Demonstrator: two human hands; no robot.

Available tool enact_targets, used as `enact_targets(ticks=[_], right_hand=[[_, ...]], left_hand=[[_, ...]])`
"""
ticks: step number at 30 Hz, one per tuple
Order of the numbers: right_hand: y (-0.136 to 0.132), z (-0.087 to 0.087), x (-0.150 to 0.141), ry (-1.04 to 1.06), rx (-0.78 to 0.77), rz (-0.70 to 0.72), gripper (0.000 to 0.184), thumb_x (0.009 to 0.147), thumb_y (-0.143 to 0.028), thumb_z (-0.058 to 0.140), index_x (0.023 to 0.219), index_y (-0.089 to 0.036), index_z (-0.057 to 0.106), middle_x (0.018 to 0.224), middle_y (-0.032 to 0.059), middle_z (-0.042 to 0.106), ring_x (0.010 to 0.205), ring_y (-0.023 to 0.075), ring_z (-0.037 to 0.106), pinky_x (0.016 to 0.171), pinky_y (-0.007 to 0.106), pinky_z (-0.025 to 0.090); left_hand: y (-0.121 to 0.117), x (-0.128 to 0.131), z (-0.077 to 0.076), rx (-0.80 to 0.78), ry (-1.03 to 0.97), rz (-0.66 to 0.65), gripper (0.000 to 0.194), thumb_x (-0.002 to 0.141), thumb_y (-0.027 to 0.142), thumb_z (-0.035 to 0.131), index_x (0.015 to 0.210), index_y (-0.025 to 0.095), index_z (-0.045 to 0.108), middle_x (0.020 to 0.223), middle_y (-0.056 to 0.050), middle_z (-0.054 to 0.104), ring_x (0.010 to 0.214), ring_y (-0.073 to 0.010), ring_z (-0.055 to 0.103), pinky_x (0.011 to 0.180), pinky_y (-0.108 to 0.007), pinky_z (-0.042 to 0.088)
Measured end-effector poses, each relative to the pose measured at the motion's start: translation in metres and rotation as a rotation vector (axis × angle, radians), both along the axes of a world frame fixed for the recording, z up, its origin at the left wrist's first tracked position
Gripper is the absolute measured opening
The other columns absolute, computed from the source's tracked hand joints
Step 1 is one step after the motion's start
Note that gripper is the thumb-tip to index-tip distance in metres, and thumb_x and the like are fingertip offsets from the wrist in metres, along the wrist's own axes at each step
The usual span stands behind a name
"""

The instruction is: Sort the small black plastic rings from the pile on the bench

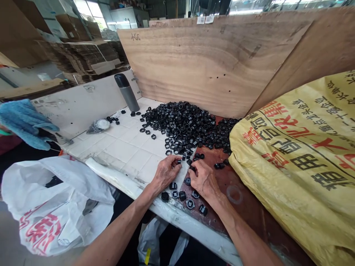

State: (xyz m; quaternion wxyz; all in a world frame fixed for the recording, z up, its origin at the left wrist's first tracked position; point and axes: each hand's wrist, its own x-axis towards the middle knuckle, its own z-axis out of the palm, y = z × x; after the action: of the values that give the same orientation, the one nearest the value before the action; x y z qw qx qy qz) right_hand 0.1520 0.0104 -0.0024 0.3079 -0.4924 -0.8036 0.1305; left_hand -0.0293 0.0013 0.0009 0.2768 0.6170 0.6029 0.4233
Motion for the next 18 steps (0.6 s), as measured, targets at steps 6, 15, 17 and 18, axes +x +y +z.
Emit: enact_targets(ticks=[6, 15, 17, 18], right_hand=[[-0.010, 0.007, -0.003, 0.056, -0.085, 0.225, 0.018, 0.085, -0.011, 0.052, 0.093, -0.020, 0.064, 0.090, 0.0048, 0.062, 0.080, 0.0171, 0.060, 0.073, 0.026, 0.045], [-0.005, 0.023, -0.002, 0.550, -0.481, 0.064, 0.013, 0.075, -0.025, 0.068, 0.085, -0.020, 0.064, 0.072, -0.0025, 0.061, 0.058, 0.0123, 0.054, 0.056, 0.024, 0.044], [-0.004, 0.026, 0.000, 0.681, -0.555, 0.061, 0.019, 0.075, -0.029, 0.069, 0.091, -0.019, 0.065, 0.074, -0.0018, 0.063, 0.060, 0.0128, 0.055, 0.057, 0.024, 0.045], [-0.004, 0.027, 0.000, 0.742, -0.595, 0.079, 0.021, 0.076, -0.030, 0.068, 0.094, -0.019, 0.066, 0.074, -0.0015, 0.064, 0.061, 0.0131, 0.056, 0.058, 0.025, 0.046]], left_hand=[[-0.003, 0.002, 0.007, -0.040, -0.076, 0.026, 0.036, 0.075, 0.016, 0.062, 0.110, 0.021, 0.069, 0.078, 0.001, 0.064, 0.063, -0.0123, 0.057, 0.063, -0.025, 0.048], [-0.008, -0.003, 0.022, -0.272, -0.884, -0.147, 0.040, 0.076, 0.026, 0.077, 0.113, 0.015, 0.064, 0.083, -0.003, 0.073, 0.083, -0.0180, 0.072, 0.084, -0.031, 0.054], [-0.009, -0.004, 0.023, -0.276, -0.914, -0.188, 0.039, 0.077, 0.025, 0.078, 0.113, 0.016, 0.064, 0.083, -0.004, 0.074, 0.083, -0.0175, 0.072, 0.085, -0.031, 0.054], [-0.010, -0.004, 0.024, -0.275, -0.912, -0.212, 0.039, 0.078, 0.025, 0.078, 0.113, 0.016, 0.065, 0.084, -0.005, 0.074, 0.083, -0.0175, 0.072, 0.085, -0.031, 0.054]])
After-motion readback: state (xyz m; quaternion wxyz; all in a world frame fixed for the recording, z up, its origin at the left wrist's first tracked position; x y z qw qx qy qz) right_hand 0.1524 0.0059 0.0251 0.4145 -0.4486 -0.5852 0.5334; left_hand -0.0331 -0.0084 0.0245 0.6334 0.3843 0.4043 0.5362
